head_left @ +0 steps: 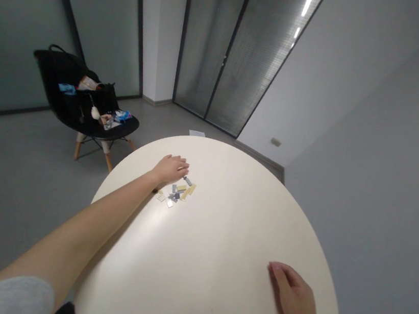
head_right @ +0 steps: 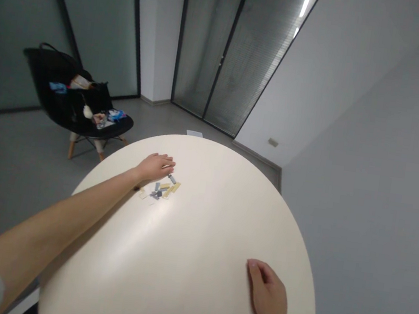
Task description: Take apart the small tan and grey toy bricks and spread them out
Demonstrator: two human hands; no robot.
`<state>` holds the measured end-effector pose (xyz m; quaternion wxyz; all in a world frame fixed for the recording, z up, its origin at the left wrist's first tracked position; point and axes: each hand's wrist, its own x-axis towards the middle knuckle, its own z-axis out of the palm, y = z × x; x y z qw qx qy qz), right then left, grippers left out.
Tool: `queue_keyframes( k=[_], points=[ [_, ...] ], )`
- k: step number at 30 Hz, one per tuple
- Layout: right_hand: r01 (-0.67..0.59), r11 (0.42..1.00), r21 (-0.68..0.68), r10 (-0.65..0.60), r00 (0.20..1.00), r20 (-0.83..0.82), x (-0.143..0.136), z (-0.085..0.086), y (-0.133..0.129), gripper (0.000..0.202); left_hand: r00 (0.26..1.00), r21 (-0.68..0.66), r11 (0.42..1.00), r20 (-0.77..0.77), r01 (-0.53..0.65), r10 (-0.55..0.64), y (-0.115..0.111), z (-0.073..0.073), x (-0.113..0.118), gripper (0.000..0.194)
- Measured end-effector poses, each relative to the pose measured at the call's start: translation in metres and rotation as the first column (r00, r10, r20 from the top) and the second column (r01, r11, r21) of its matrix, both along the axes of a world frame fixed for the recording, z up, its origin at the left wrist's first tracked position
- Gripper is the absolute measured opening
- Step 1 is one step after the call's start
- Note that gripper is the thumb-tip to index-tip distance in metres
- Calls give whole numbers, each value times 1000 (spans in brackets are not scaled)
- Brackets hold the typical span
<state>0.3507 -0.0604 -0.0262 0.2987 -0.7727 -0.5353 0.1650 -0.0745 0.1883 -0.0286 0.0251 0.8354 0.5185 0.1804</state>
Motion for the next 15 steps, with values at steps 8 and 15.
queue_keyframes(
  k=[8,15],
  points=[
    [24,999,24,-23,999,-37,-4,5,-3,43,981,-190,982,189,-15,51,-47,-1,-52,50],
    [-110,993,50,118,803,-585,-35,17,38,46,341,-365,910,895,195,286,-97,-3,-23,74]
  ],
)
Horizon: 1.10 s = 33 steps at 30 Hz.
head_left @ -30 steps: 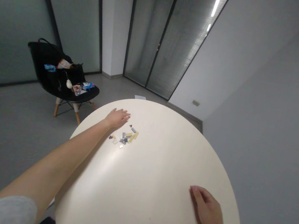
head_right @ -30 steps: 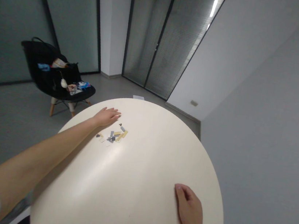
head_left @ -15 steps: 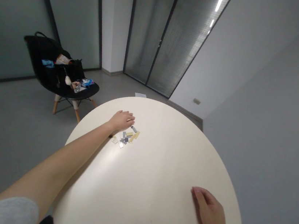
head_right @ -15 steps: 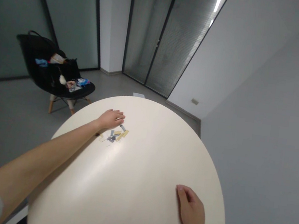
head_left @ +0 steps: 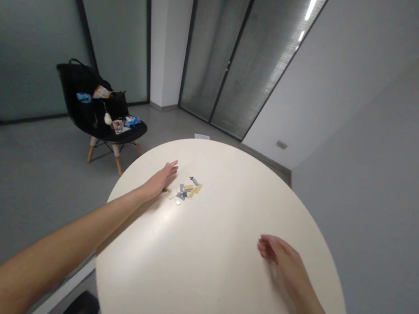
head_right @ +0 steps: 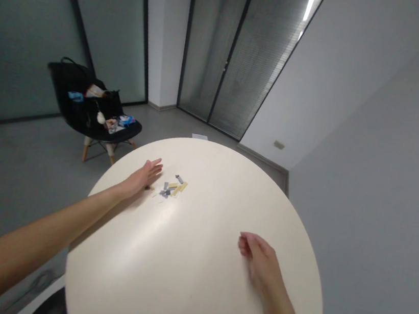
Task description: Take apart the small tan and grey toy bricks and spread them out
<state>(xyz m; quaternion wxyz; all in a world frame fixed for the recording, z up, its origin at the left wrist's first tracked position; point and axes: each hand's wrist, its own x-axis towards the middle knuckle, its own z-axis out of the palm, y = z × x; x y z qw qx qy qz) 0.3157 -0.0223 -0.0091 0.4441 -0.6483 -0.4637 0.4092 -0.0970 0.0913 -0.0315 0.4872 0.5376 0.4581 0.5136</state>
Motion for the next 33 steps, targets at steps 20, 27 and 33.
queue_keyframes(
  k=[20,27,33],
  points=[
    [-383,923,32,308,689,-656,-176,1,203,32,894,-155,967,373,-204,249,-21,19,-4,66],
    [-546,837,32,416,598,-685,-213,5,229,40,851,-246,963,475,-114,222,-15,20,-2,77],
    [-669,742,30,516,542,-664,-240,7,238,42,845,-255,963,492,-90,209,-10,19,5,76]
  ],
)
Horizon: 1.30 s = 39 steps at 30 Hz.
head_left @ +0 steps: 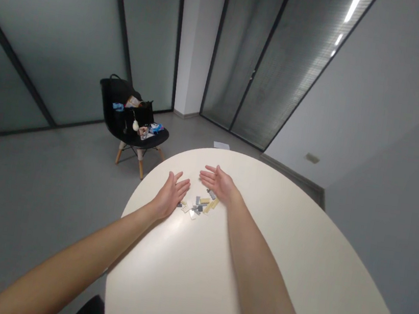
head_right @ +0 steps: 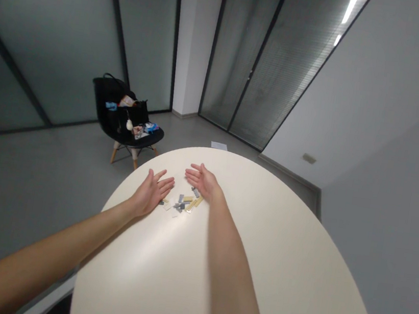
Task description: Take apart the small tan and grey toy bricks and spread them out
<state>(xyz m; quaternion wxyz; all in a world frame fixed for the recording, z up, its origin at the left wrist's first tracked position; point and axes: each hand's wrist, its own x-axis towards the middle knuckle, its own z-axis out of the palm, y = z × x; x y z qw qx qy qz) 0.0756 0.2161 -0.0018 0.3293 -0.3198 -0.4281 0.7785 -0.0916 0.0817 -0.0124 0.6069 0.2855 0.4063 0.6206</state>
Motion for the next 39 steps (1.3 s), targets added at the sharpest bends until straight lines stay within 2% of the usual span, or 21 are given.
queue_keyframes(
  k=[8,13,19,24,29,34,39],
  points=[
    [-168,986,-17,169,982,85,0,2,-8,41,999,-24,999,28,23,-23,-4,1,17,76],
    [-173,985,-18,174,977,123,4,6,-24,38,999,-16,1000,50,14,-13,-10,1,28,74],
    [-99,995,16,96,989,112,20,2,-44,30,998,-3,1000,54,-23,23,-19,2,46,74],
    [1,1000,27,-4,994,107,32,1,-58,28,995,-25,995,32,-93,94,-20,-4,59,74],
    [84,995,50,-89,989,119,39,-1,-70,28,989,-39,988,5,-146,147,-17,-11,63,75],
    [165,983,75,-176,971,161,44,-2,-79,26,988,-59,986,-4,-154,154,-16,-12,63,78],
    [252,963,95,-263,956,130,53,-6,-88,22,990,-38,989,-30,-141,140,-18,-14,67,74]
  ],
)
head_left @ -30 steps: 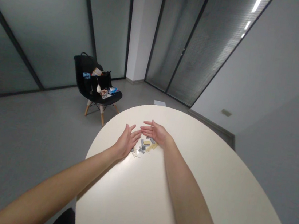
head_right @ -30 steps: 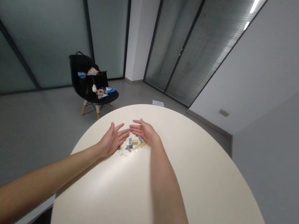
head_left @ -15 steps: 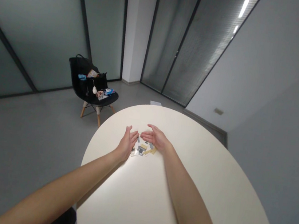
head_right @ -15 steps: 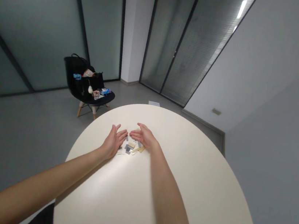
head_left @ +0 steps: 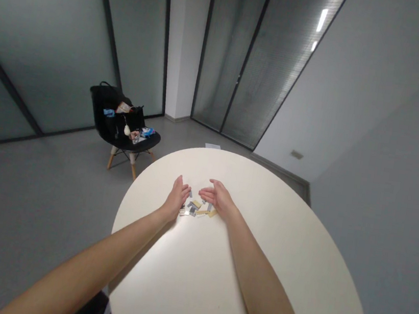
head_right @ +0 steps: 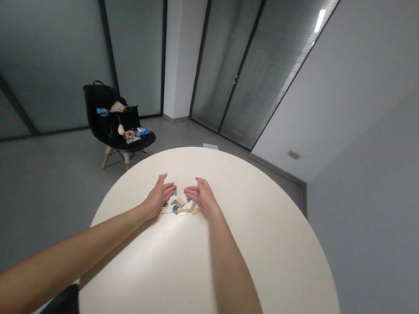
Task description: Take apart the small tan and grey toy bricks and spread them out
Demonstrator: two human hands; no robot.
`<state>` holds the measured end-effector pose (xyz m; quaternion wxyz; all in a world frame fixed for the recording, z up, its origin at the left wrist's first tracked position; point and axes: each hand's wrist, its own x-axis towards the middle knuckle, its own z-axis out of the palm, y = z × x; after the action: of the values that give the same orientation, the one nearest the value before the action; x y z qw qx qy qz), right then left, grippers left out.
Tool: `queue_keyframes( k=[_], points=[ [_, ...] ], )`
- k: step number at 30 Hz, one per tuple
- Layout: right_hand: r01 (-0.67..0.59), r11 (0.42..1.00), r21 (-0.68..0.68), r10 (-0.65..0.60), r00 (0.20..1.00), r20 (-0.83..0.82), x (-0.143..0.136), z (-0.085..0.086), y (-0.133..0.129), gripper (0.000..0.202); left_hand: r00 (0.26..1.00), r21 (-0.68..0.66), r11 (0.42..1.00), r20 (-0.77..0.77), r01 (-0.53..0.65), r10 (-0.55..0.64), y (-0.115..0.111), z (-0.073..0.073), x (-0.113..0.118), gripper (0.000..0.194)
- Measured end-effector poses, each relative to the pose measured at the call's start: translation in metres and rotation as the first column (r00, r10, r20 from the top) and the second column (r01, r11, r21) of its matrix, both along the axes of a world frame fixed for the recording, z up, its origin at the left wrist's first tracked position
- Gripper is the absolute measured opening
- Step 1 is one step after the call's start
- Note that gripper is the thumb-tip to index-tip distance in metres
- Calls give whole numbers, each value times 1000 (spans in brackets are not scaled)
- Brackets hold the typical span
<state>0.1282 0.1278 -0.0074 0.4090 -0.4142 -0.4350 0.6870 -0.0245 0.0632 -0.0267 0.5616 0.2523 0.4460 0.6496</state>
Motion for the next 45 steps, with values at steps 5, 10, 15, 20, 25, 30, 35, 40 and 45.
queue_keyframes(
  k=[5,10,15,20,25,30,35,40,45],
  points=[
    [35,999,-1,-35,999,15,7,-1,-8,20,997,24,998,-51,53,-51,0,-5,7,72],
    [90,996,-13,-90,994,55,13,2,-15,21,996,22,998,-63,66,-64,0,-4,15,73],
    [110,994,-4,-109,992,61,25,1,-21,20,994,21,997,-82,72,-70,-3,-3,28,73],
    [121,993,-1,-121,992,38,34,-1,-26,21,995,7,998,-78,58,-57,-5,-2,35,69],
    [148,989,-7,-148,989,29,42,1,-32,20,997,-6,998,-41,65,-65,-2,-4,34,71],
    [163,986,-17,-163,986,24,48,4,-37,20,994,-23,994,1,107,-107,0,-8,33,76],
    [166,986,-13,-165,986,35,51,6,-41,20,990,-23,990,23,137,-137,-3,-5,37,81],
    [169,985,-19,-168,985,44,54,9,-47,19,989,-29,989,32,142,-141,-8,-3,42,80],
    [168,986,-12,-167,985,48,60,8,-53,20,985,-29,986,58,163,-161,-13,-4,49,78]
  ],
)
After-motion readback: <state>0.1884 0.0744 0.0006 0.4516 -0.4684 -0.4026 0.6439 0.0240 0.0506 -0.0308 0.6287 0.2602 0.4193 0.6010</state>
